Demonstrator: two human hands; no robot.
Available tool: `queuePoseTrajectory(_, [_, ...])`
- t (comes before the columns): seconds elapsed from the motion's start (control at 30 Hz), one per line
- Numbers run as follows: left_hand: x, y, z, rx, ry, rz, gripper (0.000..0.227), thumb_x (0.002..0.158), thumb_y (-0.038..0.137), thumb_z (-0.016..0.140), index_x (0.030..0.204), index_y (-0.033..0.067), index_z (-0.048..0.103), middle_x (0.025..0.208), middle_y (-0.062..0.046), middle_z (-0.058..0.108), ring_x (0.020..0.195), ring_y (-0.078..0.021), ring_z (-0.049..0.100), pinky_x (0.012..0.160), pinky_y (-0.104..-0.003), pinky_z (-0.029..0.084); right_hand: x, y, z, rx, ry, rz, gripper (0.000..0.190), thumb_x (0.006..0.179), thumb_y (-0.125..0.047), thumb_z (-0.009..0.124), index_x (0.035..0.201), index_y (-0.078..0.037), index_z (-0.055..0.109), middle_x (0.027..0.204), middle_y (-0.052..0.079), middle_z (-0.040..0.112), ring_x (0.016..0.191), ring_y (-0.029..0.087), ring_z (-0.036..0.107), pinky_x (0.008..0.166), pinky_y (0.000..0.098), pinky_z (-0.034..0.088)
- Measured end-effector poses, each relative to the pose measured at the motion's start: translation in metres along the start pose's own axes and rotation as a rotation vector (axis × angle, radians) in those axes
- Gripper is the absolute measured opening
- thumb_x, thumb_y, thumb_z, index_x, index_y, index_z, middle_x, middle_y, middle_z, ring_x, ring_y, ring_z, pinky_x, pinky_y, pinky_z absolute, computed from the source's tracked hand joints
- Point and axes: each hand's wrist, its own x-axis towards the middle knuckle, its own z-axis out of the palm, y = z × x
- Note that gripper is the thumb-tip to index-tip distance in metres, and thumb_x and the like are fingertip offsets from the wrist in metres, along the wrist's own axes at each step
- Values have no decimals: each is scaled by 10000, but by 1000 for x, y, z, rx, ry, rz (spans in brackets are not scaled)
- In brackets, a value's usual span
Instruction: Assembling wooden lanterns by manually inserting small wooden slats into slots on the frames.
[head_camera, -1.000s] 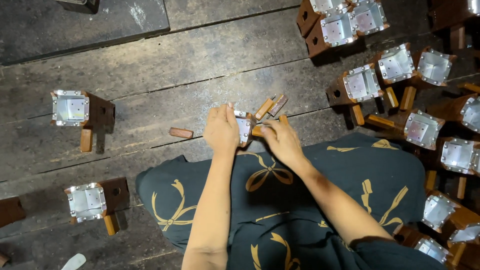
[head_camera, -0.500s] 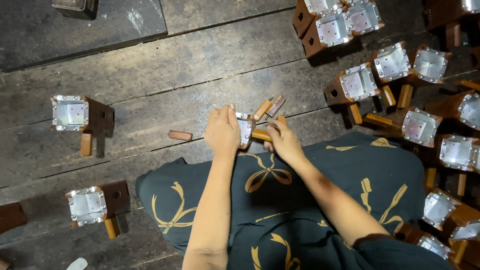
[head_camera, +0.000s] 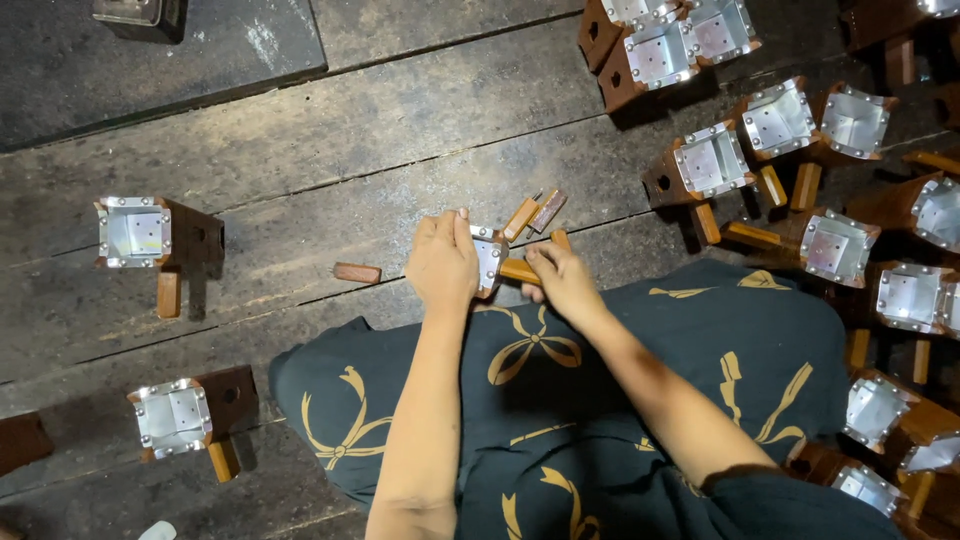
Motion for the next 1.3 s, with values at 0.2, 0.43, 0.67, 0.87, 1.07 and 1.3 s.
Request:
queuePoseTrajectory(0.2, [7, -4, 0, -29, 0, -15, 381, 1075, 472, 411, 1017, 237, 705, 938, -15, 636, 916, -260, 693, 773, -414, 585, -15, -9, -5, -792, 257, -954, 320, 965, -385, 688, 1217, -188, 701, 918, 16, 655, 916, 231, 646, 820, 360, 448])
queuePoseTrajectory(0.43, [-2, 0, -2, -12, 22, 35, 347, 1065, 493, 447, 995, 264, 700, 931, 5, 634, 911, -240, 698, 762, -407, 590, 4, 12, 6, 310, -45, 161, 337, 998, -325, 646, 1127, -17, 695, 516, 187, 623, 356, 215, 623, 325, 227, 444])
queuePoseTrajectory(0.67, [4, 2, -2, -13, -4, 2, 393, 1070, 495, 421, 965, 240, 700, 915, 0, 634, 894, -246, 694, 751, -401, 584, -22, -16, -7, -491, 119, -422, 393, 979, -385, 620, 1320, -197, 666, 1251, 110, 683, 1158, 379, 623, 1011, 487, 462])
queuePoseTrajectory(0.87, [2, 5, -5, 17, 14, 27, 369, 1068, 496, 433, 960, 250, 685, 915, 5, 624, 907, -235, 690, 756, -403, 588, -11, 6, -6, -640, 196, -715, 265, 983, -378, 675, 1171, -204, 744, 944, 50, 746, 879, 287, 699, 828, 402, 512])
queuePoseTrajectory(1.07, [-1, 7, -7, 27, 24, 46, 363, 1066, 484, 442, 942, 246, 686, 912, 2, 634, 908, -234, 692, 756, -408, 590, 0, -1, 2, 290, -81, 169, 453, 983, -293, 663, 1306, 17, 590, 589, 195, 675, 447, 187, 684, 439, 236, 560])
queuePoseTrajectory(1.3, [4, 2, 1, 31, 24, 35, 381, 1070, 497, 421, 946, 254, 687, 907, -1, 621, 912, -237, 686, 746, -391, 587, -10, -15, -9, -385, -20, -147, 308, 1006, -418, 601, 1198, -232, 753, 837, 51, 796, 917, 270, 768, 866, 398, 572])
